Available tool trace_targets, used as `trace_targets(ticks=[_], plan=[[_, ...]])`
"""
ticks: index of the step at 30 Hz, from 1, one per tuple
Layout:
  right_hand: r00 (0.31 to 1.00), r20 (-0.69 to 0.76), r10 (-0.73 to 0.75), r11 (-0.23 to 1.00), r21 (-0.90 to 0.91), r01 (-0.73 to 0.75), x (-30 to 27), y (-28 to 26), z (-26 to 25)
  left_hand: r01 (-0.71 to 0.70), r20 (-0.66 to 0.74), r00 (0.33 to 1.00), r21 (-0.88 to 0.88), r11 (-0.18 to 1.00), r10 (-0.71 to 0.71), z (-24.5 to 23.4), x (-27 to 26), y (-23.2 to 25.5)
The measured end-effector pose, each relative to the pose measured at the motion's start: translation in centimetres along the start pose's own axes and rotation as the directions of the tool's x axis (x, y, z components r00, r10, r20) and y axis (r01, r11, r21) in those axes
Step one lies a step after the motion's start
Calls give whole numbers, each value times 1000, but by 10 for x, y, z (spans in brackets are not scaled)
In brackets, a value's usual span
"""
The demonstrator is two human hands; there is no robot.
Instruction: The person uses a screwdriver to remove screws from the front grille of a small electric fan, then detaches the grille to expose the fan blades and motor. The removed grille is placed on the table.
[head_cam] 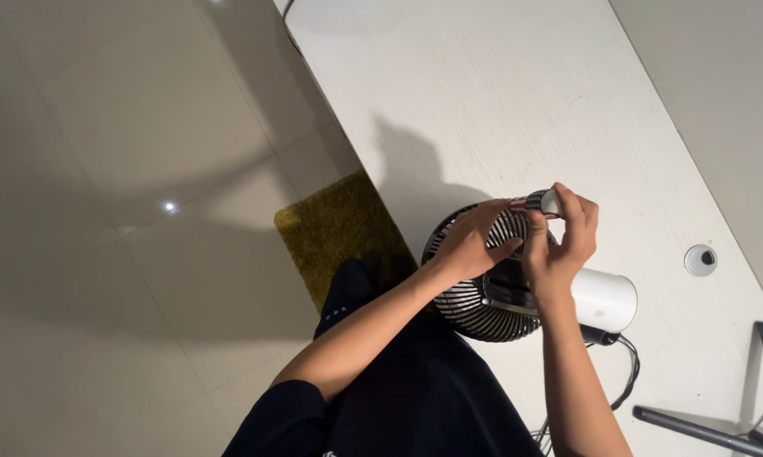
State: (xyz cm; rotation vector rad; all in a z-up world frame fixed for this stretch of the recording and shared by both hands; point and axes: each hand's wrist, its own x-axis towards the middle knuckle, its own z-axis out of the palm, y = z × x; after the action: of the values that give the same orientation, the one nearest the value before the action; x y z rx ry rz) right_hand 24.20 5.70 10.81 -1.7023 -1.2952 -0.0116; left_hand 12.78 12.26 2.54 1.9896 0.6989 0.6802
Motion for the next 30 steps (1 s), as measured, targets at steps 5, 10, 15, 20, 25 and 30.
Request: trace_targets(ticks=[5, 10, 15, 20, 25, 30], plan=[[998, 61, 19, 997, 80, -24, 5, -8, -3, 22, 8, 1000, -67, 998, -22, -2, 0, 1], [1000, 16, 10, 999, 37, -11, 8, -21, -1, -3, 16, 1000, -23, 1000, 4, -1, 2, -2], [1000, -21, 10, 998, -58, -11, 9, -20, 0, -10, -14, 1000, 18, 1000, 10, 9, -1, -12], [998, 59, 11, 997, 72, -16, 14, -19, -7, 73, 4, 997, 2, 997, -73, 13, -2, -13], [999, 45, -15, 998, 69, 12, 15, -23, -10, 139, 124, 983, -32, 990, -134, 2, 11, -10], [984, 173, -45, 996, 86, 31, 32, -16, -26, -35, 101, 993, -219, 975, 59, -20, 40, -7]])
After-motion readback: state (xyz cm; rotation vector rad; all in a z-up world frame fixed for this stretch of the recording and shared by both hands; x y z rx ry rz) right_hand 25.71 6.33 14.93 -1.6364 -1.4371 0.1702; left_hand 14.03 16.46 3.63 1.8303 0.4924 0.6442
